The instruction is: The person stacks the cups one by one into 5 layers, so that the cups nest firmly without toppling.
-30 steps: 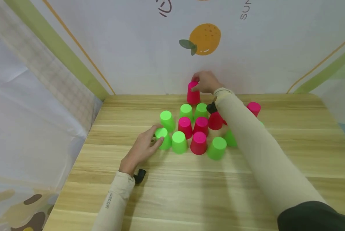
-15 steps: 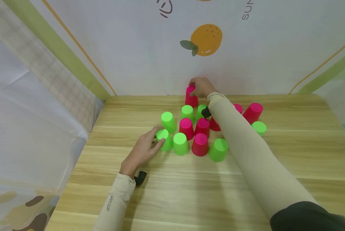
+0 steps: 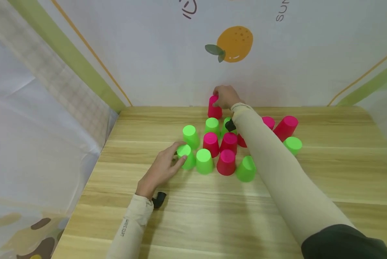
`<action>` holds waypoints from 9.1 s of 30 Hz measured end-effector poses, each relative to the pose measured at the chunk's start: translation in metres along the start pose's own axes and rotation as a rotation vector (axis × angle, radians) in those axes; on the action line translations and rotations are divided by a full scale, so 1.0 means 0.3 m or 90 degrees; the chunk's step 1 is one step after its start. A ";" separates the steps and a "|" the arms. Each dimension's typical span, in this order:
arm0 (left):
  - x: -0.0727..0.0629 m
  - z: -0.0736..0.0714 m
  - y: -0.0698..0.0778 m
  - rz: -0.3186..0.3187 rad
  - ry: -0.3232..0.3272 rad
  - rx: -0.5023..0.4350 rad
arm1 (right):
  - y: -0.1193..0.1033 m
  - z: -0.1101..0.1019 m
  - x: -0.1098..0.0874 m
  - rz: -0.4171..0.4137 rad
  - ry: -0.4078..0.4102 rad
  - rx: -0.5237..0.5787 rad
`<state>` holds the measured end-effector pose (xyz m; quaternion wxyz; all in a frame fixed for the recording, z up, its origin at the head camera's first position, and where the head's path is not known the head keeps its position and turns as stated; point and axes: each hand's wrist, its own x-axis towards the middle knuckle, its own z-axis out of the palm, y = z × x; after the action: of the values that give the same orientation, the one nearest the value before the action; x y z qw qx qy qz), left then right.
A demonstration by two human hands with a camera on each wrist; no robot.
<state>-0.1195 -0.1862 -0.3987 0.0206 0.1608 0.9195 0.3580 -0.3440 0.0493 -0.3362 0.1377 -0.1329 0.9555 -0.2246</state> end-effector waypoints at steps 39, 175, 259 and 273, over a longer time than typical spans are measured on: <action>0.285 -0.257 0.166 0.102 0.151 -0.142 | 0.235 -0.077 -0.529 -0.208 -0.018 0.084; 0.198 -0.046 -0.089 -0.100 0.027 -0.152 | 0.146 -0.234 -0.475 -0.245 0.133 0.047; 0.206 -0.055 -0.095 -0.094 0.048 -0.145 | 0.174 -0.206 -0.302 -0.068 -0.036 -0.132; 0.283 -0.183 0.009 -0.046 0.076 -0.102 | 0.289 -0.142 -0.563 -0.132 0.070 -0.068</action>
<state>-0.2075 -0.1938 -0.3498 -0.0085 0.1040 0.8929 0.4380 -0.2179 0.1942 -0.3055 0.0540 -0.2257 0.9533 -0.1936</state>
